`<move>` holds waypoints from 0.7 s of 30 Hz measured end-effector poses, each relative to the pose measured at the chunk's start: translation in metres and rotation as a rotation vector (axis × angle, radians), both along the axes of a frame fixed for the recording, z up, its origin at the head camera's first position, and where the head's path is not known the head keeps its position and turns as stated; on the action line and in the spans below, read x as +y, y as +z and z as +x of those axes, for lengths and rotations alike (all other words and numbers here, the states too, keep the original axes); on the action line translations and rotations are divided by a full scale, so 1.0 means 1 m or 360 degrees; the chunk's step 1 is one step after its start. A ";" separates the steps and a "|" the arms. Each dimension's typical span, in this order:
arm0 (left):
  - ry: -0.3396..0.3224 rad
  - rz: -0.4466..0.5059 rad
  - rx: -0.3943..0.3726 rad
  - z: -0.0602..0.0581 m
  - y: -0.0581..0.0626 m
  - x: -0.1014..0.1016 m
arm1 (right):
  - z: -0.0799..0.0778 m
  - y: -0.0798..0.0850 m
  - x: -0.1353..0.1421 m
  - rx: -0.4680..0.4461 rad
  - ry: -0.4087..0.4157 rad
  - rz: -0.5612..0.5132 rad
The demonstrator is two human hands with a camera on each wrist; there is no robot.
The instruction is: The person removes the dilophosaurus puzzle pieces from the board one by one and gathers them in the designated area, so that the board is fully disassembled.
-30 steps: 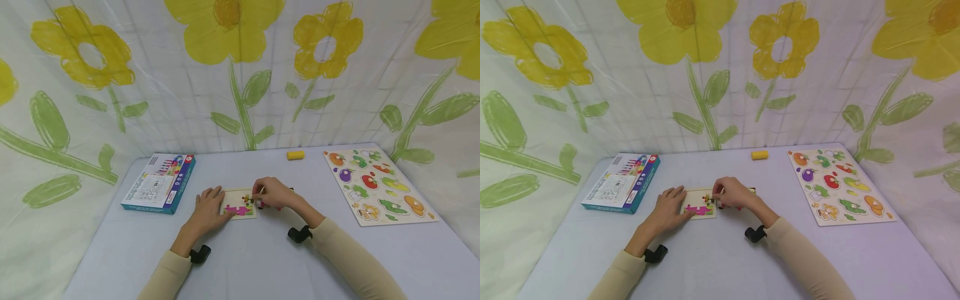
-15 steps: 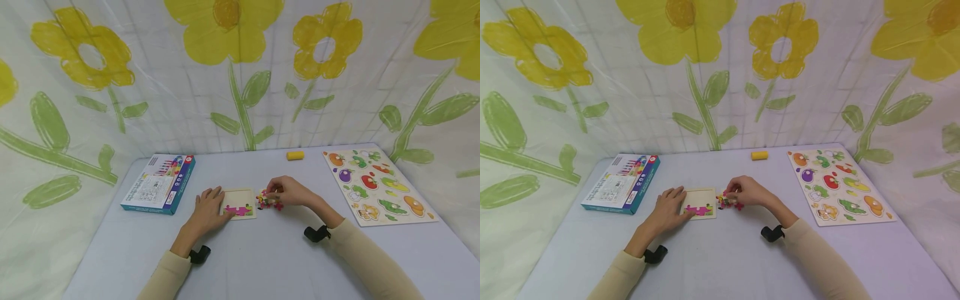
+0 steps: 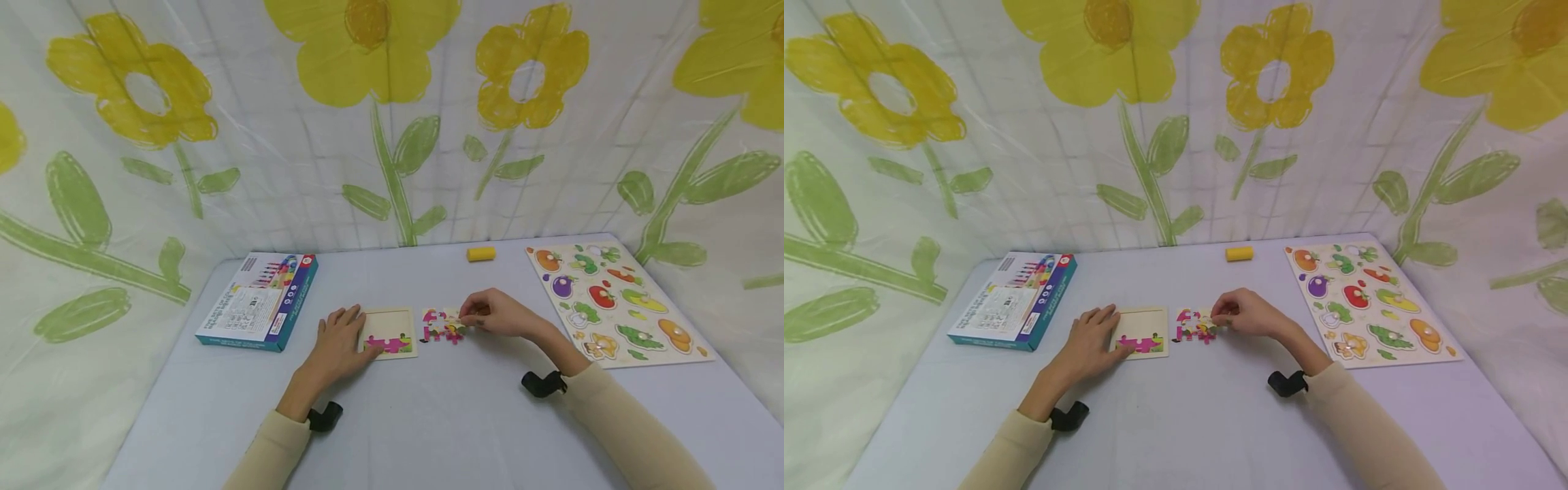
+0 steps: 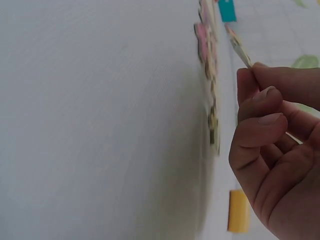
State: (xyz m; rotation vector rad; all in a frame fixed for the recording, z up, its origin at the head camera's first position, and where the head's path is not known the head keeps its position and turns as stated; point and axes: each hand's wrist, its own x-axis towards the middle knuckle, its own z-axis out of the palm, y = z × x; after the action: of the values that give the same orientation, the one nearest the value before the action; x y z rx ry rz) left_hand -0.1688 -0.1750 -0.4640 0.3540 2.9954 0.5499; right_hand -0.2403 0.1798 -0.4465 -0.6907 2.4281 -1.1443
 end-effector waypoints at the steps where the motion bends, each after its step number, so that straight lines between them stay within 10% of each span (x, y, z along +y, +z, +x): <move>1: 0.0000 -0.0002 0.0004 0.000 0.000 0.000 | 0.000 -0.001 0.003 -0.0003 -0.0004 0.0002; 21: -0.0001 0.0003 0.0004 0.000 0.000 0.000 | 0.004 -0.010 0.029 0.0016 -0.0043 0.0060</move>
State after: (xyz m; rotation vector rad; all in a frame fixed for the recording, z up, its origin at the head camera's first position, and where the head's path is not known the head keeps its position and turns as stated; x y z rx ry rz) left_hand -0.1687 -0.1751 -0.4643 0.3564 2.9972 0.5525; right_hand -0.2362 0.2086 -0.4565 -0.6558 2.4681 -1.1048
